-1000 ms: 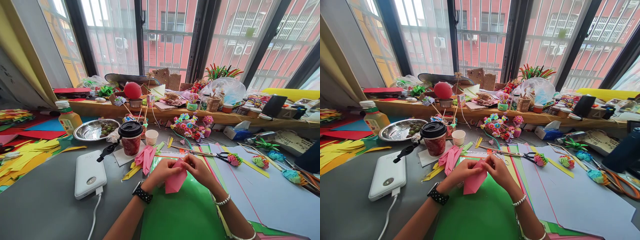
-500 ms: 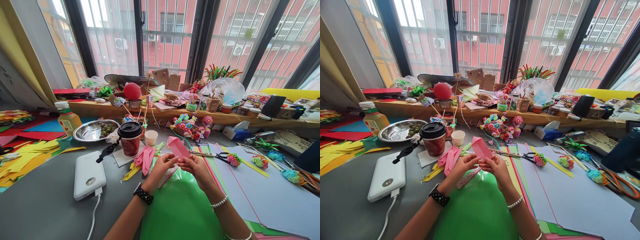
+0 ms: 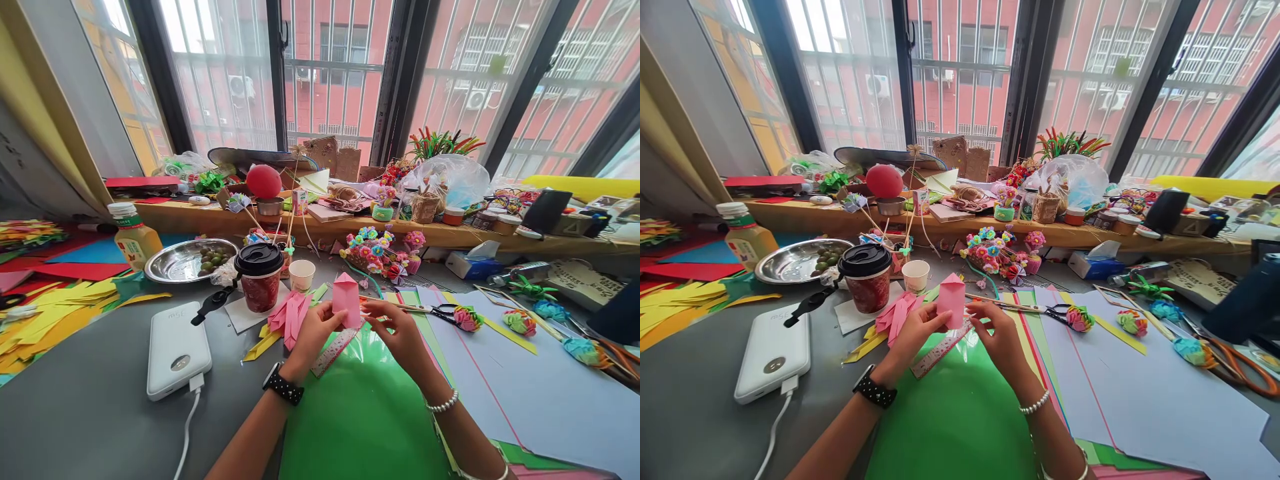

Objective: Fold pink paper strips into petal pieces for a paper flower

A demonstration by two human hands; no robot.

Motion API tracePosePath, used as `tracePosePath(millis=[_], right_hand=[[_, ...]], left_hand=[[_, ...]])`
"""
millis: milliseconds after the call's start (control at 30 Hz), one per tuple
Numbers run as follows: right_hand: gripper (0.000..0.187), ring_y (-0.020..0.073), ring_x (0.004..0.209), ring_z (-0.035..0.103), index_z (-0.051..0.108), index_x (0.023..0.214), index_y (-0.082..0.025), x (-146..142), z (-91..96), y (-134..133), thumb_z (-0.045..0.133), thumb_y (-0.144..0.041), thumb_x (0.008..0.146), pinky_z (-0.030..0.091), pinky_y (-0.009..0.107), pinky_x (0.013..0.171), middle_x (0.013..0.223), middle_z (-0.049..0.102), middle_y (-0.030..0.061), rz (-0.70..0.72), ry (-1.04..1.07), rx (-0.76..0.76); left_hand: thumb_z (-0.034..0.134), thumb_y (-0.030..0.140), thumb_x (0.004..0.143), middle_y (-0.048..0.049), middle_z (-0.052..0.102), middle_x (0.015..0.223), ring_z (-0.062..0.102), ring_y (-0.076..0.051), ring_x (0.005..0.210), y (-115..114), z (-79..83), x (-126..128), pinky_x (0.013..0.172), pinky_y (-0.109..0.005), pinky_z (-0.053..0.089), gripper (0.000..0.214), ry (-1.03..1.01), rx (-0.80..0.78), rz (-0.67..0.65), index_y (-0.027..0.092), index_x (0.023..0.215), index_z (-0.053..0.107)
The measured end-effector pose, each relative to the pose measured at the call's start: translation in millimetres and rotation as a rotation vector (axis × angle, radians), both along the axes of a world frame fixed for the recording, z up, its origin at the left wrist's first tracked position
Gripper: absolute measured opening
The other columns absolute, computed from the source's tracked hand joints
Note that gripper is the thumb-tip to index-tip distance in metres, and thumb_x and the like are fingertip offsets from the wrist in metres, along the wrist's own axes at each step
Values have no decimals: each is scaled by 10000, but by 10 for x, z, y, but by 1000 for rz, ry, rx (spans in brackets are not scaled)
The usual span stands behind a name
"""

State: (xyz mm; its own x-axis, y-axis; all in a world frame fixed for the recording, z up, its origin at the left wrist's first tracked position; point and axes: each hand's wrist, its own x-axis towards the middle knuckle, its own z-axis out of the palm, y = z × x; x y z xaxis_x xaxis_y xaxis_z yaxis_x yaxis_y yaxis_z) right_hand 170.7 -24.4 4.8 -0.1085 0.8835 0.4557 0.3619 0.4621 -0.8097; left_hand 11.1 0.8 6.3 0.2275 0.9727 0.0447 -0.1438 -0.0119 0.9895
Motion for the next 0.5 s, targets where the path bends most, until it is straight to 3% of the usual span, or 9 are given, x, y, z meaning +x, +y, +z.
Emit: tracePosePath(millis=[233, 500], right_hand=[[171, 158, 698, 558, 633, 853, -223, -6, 2, -34, 489, -266, 772, 458, 269, 590, 804, 604, 46, 58, -248, 147], [174, 160, 617, 548, 652, 748, -212, -15, 38, -27, 549, -350, 717, 425, 258, 560, 684, 621, 31, 52, -83, -53]], left_hand=[[632, 268, 609, 0, 587, 596, 590, -156, 577, 2, -35, -19, 551, -260, 457, 437, 77, 38, -23, 119, 987, 470], [600, 285, 653, 9, 584, 579, 567, -140, 562, -71, 12, 2, 535, -236, 423, 468, 122, 139, -50, 141, 1060, 420]])
